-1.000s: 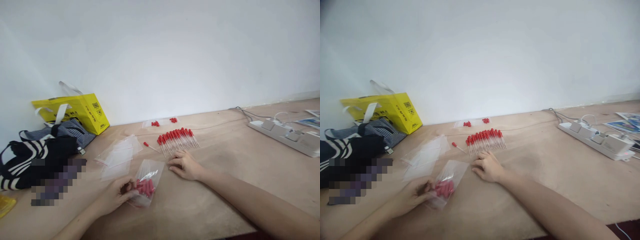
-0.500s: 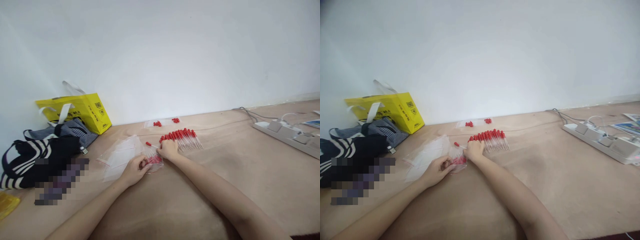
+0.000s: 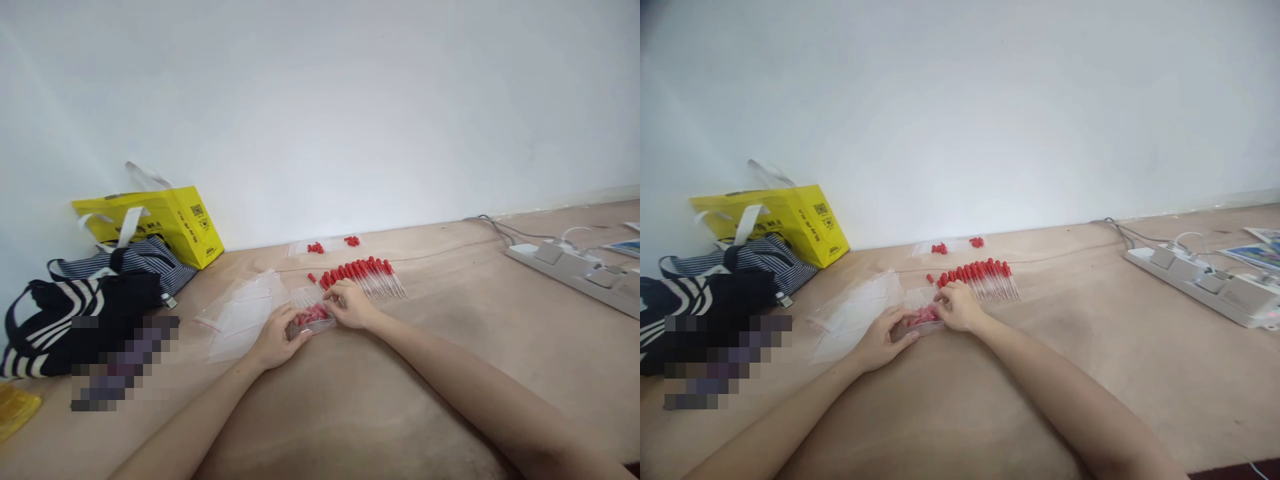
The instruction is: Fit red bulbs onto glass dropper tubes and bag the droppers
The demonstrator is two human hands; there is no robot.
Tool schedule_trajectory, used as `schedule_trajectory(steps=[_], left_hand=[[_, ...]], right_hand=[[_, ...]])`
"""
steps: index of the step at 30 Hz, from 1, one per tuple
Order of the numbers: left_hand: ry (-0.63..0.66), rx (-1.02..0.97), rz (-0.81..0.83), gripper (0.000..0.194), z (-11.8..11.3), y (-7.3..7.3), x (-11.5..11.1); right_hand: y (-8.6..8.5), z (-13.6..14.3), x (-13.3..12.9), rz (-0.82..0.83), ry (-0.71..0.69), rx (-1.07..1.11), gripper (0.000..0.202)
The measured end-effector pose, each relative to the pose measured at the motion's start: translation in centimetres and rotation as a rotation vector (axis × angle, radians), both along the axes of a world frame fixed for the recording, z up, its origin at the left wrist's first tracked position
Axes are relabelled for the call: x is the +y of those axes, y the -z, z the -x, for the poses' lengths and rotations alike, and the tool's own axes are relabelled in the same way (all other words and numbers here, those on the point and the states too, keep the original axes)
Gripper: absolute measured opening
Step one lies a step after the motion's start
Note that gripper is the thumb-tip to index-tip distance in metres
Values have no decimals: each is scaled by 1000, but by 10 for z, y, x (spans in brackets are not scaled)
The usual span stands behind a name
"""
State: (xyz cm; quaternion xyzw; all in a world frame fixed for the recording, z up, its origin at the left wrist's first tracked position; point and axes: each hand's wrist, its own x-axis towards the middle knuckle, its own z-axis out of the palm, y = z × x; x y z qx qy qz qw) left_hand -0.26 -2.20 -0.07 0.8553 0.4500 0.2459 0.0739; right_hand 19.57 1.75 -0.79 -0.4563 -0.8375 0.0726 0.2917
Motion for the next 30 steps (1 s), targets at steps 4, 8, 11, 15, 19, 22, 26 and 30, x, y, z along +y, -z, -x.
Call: schedule_trajectory(steps=[4,8,11,15,19,22,26,30], left_hand=[[82,32,-36,31,11,-4,-6],[153,85,-131,17,20,1,-4],[216,110,-231,15,25,6,-2],[230,144,-287,23,27,8,0],[237,210,-363,24,29,7,2],[237,260,-465,22,31,6,4],[278,323,-614,24,33,6,6],[284,325,-620,26,36,8,8]], right_hand=[[12,-20,-11,-134,-324,55,35],[19,-25,-12,-292,-308,-35,28],[20,-20,-9,-474,-319,-163,19],[18,-16,-5,-650,-370,-289,29],[16,-15,-3,-742,-402,-354,31],[16,-15,-3,-763,-377,-350,33],[17,-14,-3,-759,-342,-297,33],[17,-13,-3,-773,-329,-278,33]])
